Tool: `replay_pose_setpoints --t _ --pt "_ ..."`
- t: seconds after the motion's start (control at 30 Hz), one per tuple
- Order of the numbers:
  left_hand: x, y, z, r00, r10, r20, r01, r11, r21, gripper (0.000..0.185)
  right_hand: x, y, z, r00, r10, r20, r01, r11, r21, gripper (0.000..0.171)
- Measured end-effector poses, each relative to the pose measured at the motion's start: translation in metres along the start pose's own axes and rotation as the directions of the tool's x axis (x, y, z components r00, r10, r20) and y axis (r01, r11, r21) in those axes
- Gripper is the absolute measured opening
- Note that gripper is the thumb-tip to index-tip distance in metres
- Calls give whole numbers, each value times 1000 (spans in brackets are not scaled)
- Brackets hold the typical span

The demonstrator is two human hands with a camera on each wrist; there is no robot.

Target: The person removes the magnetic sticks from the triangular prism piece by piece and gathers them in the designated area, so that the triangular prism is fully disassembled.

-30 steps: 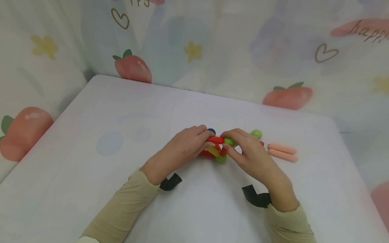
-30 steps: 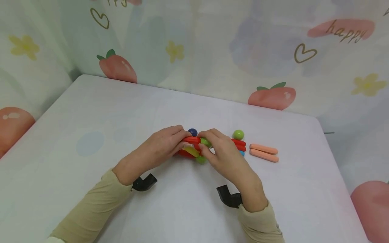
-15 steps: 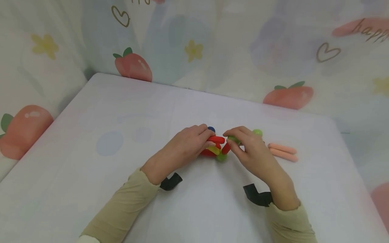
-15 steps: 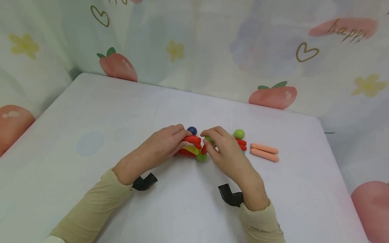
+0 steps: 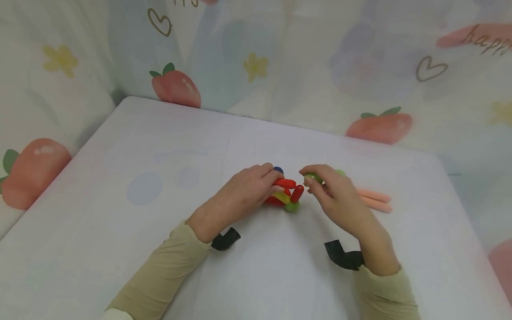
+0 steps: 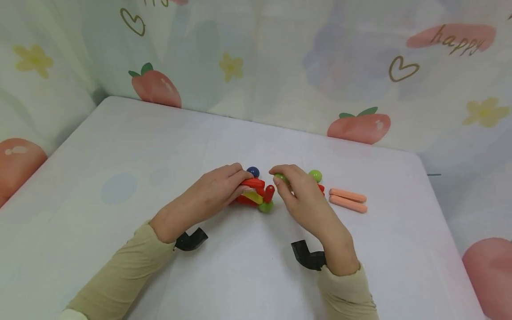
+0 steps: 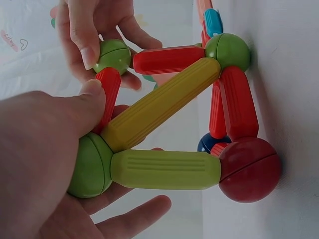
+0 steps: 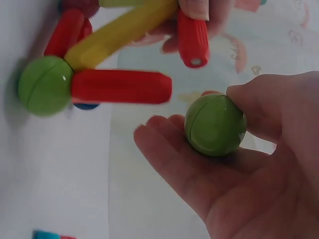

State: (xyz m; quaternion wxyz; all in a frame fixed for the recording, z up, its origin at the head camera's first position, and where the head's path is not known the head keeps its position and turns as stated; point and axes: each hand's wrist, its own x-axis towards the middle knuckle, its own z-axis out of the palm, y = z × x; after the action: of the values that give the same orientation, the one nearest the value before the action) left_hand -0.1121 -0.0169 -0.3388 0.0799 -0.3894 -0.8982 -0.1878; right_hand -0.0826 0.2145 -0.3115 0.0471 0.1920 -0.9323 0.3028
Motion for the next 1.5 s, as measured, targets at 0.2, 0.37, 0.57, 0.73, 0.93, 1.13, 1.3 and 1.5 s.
replay_pose_setpoints --t 0.2,0.37,0.57,0.73,0.93,1.13,1.3,1.5 --pt "0 2 -1 998 -31 49 32 999 -14 36 -5 13 -11 989 -60 -139 51 997 -66 24" --pt "1 2 -1 1000 -15 22 15 1000 5 36 -6 24 -22 980 -14 -198 -3 997 -82 26" --pt "1 3 -3 999 -1 32 0 999 35 41 -11 42 -29 957 184 -223 -196 980 -34 35" --pt "-1 5 -6 1000 3 20 -4 996 90 49 -12 56 -31 926 306 -219 -317 948 -15 47" --pt "-1 9 -10 1000 -28 -4 28 992 124 58 -10 63 -31 896 385 -224 -397 918 -12 46" --pt "-2 10 -7 999 -32 13 30 991 131 61 -9 70 -29 880 413 -234 -431 902 -28 36" --pt "-1 9 -6 1000 -19 -15 21 992 122 59 -9 78 -27 882 412 -228 -436 898 -65 36" --pt "-2 8 -5 999 -36 1 36 995 97 59 -10 88 -23 888 429 -163 -445 892 -77 40"
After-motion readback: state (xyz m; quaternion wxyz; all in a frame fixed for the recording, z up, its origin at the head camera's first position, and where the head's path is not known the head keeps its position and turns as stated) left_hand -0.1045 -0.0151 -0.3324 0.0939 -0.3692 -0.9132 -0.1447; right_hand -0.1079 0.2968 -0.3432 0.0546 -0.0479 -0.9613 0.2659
